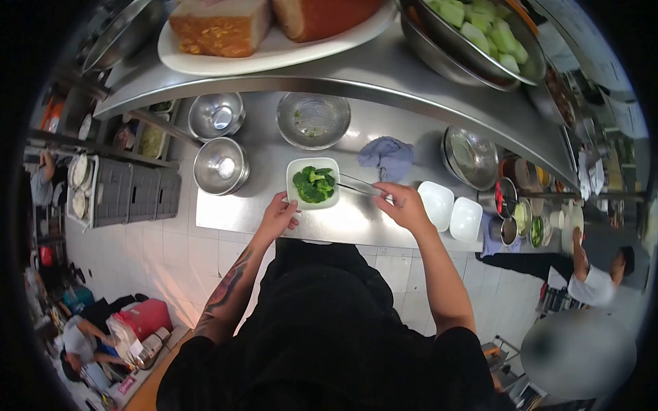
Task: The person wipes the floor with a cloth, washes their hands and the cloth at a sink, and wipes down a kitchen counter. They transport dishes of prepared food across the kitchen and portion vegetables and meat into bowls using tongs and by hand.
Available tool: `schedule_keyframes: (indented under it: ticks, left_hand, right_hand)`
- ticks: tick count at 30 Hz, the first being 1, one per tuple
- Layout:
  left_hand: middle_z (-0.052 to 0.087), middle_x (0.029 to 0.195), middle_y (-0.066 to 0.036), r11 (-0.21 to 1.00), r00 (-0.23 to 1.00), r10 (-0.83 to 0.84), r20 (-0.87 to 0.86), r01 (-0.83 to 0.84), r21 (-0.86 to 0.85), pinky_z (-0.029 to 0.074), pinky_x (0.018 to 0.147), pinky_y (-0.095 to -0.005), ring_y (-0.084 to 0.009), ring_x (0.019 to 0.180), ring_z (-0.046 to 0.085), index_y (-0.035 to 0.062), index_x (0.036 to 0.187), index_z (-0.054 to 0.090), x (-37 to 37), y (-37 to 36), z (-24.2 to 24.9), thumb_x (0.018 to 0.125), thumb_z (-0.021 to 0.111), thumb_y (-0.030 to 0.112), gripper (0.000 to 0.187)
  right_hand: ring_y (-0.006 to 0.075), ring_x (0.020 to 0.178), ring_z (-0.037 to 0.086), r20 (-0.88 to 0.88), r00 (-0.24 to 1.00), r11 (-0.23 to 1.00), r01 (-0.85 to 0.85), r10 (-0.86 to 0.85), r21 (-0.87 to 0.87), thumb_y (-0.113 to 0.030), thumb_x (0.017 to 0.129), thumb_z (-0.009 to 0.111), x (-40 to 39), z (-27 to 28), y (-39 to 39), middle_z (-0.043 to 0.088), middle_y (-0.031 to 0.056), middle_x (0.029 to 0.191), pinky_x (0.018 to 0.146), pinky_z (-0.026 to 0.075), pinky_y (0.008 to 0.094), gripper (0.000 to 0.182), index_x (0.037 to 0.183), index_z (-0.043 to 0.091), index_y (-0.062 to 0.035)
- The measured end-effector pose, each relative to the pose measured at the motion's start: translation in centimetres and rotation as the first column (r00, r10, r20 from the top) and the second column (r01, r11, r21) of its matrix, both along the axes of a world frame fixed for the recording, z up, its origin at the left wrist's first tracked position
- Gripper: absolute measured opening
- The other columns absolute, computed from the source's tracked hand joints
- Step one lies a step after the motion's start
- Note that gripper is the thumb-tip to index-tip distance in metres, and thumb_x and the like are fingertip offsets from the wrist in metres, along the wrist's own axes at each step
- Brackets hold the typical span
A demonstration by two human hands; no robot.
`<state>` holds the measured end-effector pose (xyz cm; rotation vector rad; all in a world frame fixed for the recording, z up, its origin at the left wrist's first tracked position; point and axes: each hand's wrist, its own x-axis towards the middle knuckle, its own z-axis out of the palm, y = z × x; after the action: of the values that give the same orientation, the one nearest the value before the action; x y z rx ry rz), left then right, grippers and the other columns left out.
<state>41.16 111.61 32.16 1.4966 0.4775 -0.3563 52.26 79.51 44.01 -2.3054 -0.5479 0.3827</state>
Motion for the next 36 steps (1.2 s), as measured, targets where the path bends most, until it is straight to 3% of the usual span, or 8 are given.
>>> schedule_keyframes:
  ticks: [5,9,12,17,21,28,29,36]
  left_hand:
    - [0.066,0.101,-0.02,0.998,0.992,0.031,0.125,-0.024,-0.059,0.059,0.06,-0.0314,-0.0223,0.07,0.07,-0.0036,0.131,0.041,1.7,-0.4,-4.8,0.094,0.049,0.005,0.04]
    - [0.066,0.106,-0.021,0.996,0.986,0.052,0.159,-0.039,-0.08,0.061,0.064,-0.0331,-0.0263,0.077,0.071,-0.0054,0.129,0.042,-0.7,0.4,-4.5,0.092,0.045,0.002,0.037]
    - [0.067,0.105,-0.018,0.989,0.98,0.123,0.155,-0.108,-0.103,0.061,0.067,-0.0329,-0.0251,0.08,0.071,-0.0035,0.131,0.043,-3.7,-0.2,-3.7,0.093,0.045,0.003,0.038]
    - [0.067,0.107,-0.018,0.984,0.984,0.164,0.071,-0.159,-0.077,0.061,0.066,-0.0309,-0.0232,0.079,0.071,-0.0042,0.128,0.046,-6.8,-3.8,0.4,0.092,0.049,0.005,0.038]
    - [0.067,0.107,-0.016,0.956,0.963,0.269,0.025,-0.264,-0.126,0.06,0.067,-0.0319,-0.0221,0.078,0.07,-0.0027,0.126,0.051,-4.3,-7.3,3.7,0.092,0.051,0.007,0.036]
    - [0.066,0.11,-0.017,0.996,0.954,-0.001,0.298,-0.025,0.083,0.058,0.073,-0.0331,-0.022,0.091,0.068,-0.0062,0.124,0.057,14.9,-5.5,12.0,0.094,0.052,0.013,0.036]
    - [0.067,0.09,-0.014,0.991,0.932,0.081,0.354,-0.112,0.069,0.057,0.063,-0.029,-0.017,0.069,0.067,-0.0037,0.121,0.054,18.7,-4.2,10.7,0.095,0.051,0.01,0.03]
    - [0.063,0.101,-0.016,0.895,0.861,0.443,0.25,-0.439,-0.077,0.055,0.07,-0.0339,-0.0214,0.079,0.065,-0.0017,0.128,0.047,37.6,7.1,5.0,0.095,0.05,0.02,0.04]
  right_hand:
    - [0.0061,0.06,0.05,-0.022,0.9,0.888,0.433,-0.435,0.158,-0.015,0.087,0.074,-7.2,-3.4,-3.7,0.065,0.0025,0.074,0.057,0.044,0.0236,0.03,0.112,0.07,0.0017]
    - [0.0111,0.066,0.063,-0.025,0.936,0.904,0.345,-0.35,0.252,-0.015,0.087,0.075,-8.3,-2.1,-0.6,0.071,0.0103,0.079,0.062,0.05,0.0262,0.03,0.113,0.068,0.0]
    - [0.0127,0.061,0.061,0.206,0.894,0.879,0.308,-0.399,0.364,-0.015,0.087,0.076,-4.8,1.6,-1.2,0.068,0.0075,0.074,0.057,0.048,0.0272,0.023,0.103,0.067,-0.0007]
    - [0.0078,0.068,0.059,0.179,0.466,0.428,0.508,-0.866,0.748,-0.015,0.094,0.069,-0.3,2.8,-14.3,0.067,0.0038,0.079,0.061,0.047,0.0236,0.021,0.107,0.064,0.0003]
    - [0.0049,0.069,0.055,0.215,0.236,0.316,0.586,-0.948,0.746,-0.018,0.097,0.065,-0.5,1.4,-25.1,0.065,0.0004,0.081,0.062,0.043,0.0197,0.024,0.111,0.062,0.0009]
    - [0.003,0.065,0.05,0.013,0.425,0.309,0.637,-0.905,0.706,-0.016,0.096,0.065,-4.8,-0.2,-20.3,0.062,-0.0018,0.077,0.057,0.038,0.0199,0.022,0.109,0.063,0.0014]
    - [0.0033,0.065,0.05,0.021,0.468,0.366,0.662,-0.884,0.654,-0.016,0.095,0.066,-5.9,-0.8,-19.0,0.061,-0.0016,0.077,0.057,0.038,0.0202,0.023,0.109,0.064,0.0022]
    - [0.0061,0.06,0.053,-0.008,0.632,0.567,0.7,-0.775,0.433,-0.014,0.089,0.072,-15.7,-1.0,-12.2,0.064,0.0039,0.069,0.055,0.041,0.0236,0.019,0.099,0.066,0.0013]
